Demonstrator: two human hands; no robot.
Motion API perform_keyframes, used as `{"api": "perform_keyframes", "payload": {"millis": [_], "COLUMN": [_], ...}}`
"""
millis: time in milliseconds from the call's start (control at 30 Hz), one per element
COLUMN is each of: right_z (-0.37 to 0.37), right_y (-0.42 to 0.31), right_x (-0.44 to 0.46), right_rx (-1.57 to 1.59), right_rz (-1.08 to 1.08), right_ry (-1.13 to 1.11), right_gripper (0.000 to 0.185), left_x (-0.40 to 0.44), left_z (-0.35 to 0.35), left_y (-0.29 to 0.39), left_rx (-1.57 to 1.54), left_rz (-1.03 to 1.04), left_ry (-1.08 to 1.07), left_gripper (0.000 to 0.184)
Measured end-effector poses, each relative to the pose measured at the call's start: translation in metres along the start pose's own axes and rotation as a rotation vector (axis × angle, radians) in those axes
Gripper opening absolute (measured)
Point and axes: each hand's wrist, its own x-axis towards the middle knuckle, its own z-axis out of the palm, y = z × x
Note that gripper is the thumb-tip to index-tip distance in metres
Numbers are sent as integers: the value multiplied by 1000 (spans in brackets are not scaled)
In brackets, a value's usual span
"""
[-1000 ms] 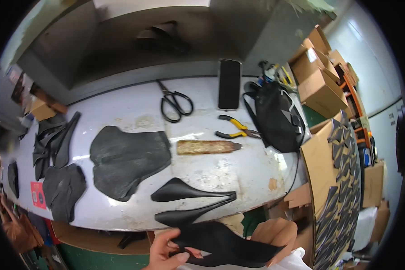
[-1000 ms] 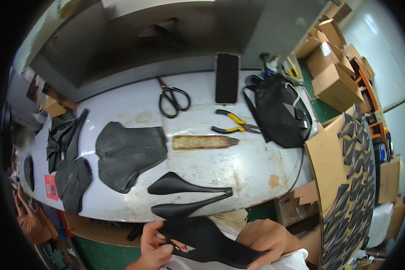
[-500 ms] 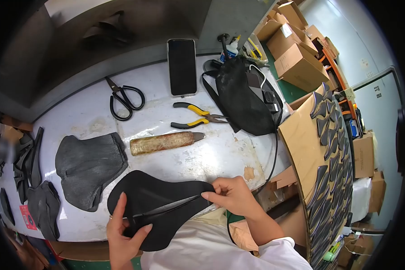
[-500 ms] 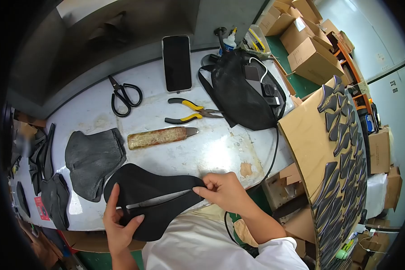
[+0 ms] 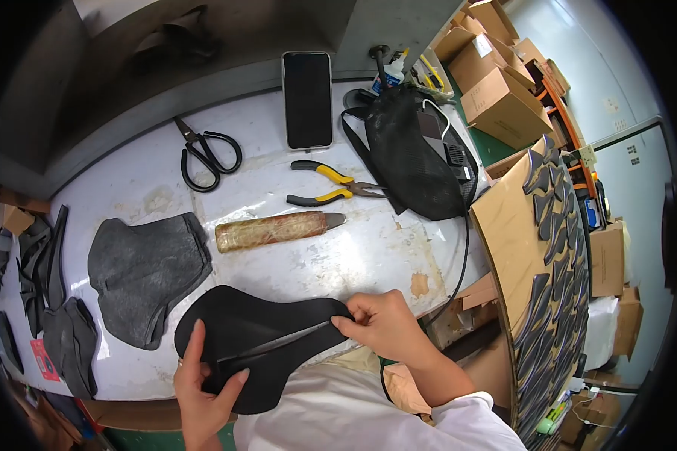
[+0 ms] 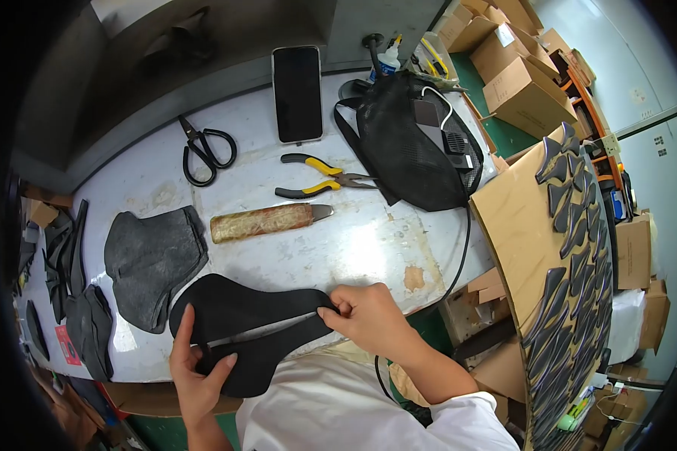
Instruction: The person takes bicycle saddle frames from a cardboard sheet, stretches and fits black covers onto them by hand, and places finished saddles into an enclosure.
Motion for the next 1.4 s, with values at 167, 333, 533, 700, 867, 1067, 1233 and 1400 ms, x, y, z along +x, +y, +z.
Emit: {"api": "perform_keyframes", "payload": {"millis": [167, 333, 533, 700, 867, 1067, 1233, 1400], "right_z": [3, 1, 3, 58, 37, 4, 3, -15], "right_y": [-9, -11, -1, -37, -54, -89, -84, -79], "right_x": [-1, -2, -2, 16, 21, 18, 0, -11], "right_rx": [-66, -68, 234, 1059, 1352, 34, 390, 656], "right_rz": [-20, -40, -101, -37, -260, -888, -903, -817], "right_ry": [23, -41, -332, -102, -615, 47, -9, -226], "right_gripper": [24, 27, 26, 55, 93, 35, 22, 14], "left_x": [-1, -21, -10, 7, 19, -9, -15, -13], "left_z": [3, 8, 2, -10, -44, -42, 2, -21], "left_y": [-17, -17, -27, 5, 42, 91, 65, 2], "left_rx": [656, -92, -743, -1081, -259, 544, 767, 949], "left_rz": [79, -185, 81, -74, 724, 1264, 1422, 1327], "left_ry": [409, 254, 467, 127, 86, -40, 25, 470], "left_gripper": [93, 92, 60, 35, 26, 13, 13, 26]}}
